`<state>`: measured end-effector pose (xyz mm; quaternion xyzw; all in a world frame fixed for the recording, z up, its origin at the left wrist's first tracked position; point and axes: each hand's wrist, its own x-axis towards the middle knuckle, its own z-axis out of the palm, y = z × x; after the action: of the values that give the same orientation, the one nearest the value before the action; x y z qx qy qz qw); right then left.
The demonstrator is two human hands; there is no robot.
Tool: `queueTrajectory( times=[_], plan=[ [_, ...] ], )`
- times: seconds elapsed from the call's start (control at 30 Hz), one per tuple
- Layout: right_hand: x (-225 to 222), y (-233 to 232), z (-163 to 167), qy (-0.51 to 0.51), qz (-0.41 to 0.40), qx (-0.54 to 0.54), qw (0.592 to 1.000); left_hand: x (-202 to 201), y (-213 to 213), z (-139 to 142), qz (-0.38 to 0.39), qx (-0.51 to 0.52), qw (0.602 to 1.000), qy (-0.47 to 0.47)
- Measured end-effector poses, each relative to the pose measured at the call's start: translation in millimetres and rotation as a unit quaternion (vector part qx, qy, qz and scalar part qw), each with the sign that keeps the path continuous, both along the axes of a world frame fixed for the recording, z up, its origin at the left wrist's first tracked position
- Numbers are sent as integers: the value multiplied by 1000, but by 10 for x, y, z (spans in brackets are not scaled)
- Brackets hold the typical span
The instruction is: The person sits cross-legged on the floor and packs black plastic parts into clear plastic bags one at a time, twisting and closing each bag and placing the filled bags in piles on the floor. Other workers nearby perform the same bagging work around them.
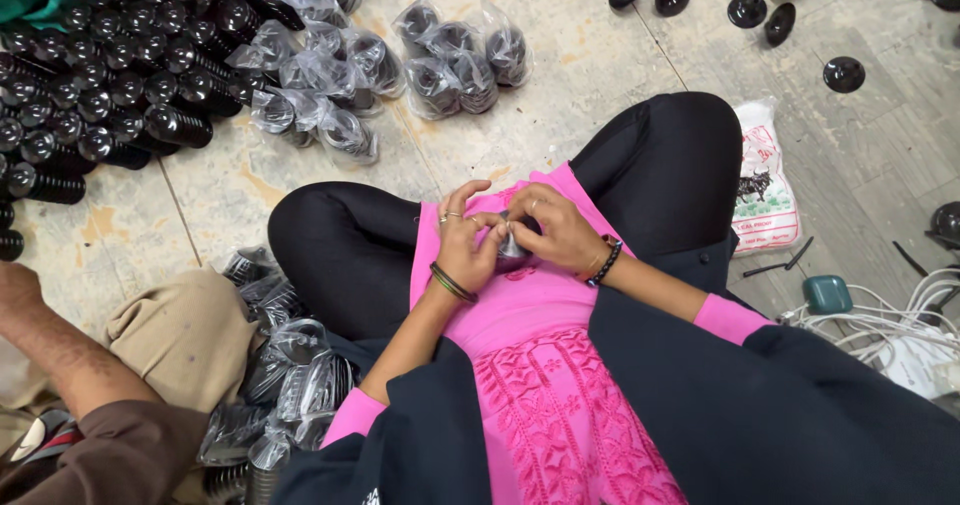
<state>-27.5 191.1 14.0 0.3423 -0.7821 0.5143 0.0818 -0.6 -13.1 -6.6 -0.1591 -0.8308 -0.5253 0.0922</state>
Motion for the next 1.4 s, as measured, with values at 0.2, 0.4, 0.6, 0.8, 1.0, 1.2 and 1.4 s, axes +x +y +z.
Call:
queueTrajectory(
  times=[0.2, 0.4, 0.6, 0.8, 1.0, 1.2, 1.4],
  plan=[
    [19, -91, 109, -102, -46, -3, 994, -65, 8, -614, -17, 355, 906, -230],
    [14, -67, 140, 30, -47, 86, 995, -32, 41, -381, 57, 208, 965, -150],
    [-29, -116, 313, 119, -83, 117, 982, 132, -36, 85, 124, -89, 985, 77],
    [-150, -218, 182, -115, 234, 41, 965, 445, -929, 776, 35, 58, 979, -193],
    [-1618, -350, -929, -215, -31, 192, 957, 1775, -2820, 851, 53, -291, 864, -408],
    [-2307, -529, -1521, -214, -210, 202, 932, 1863, -2787, 338, 41, -336, 871, -355],
    [-2424, -977, -1402, -167, -337, 186, 908, 450, -1744, 514, -34, -236, 948, -211]
  ],
)
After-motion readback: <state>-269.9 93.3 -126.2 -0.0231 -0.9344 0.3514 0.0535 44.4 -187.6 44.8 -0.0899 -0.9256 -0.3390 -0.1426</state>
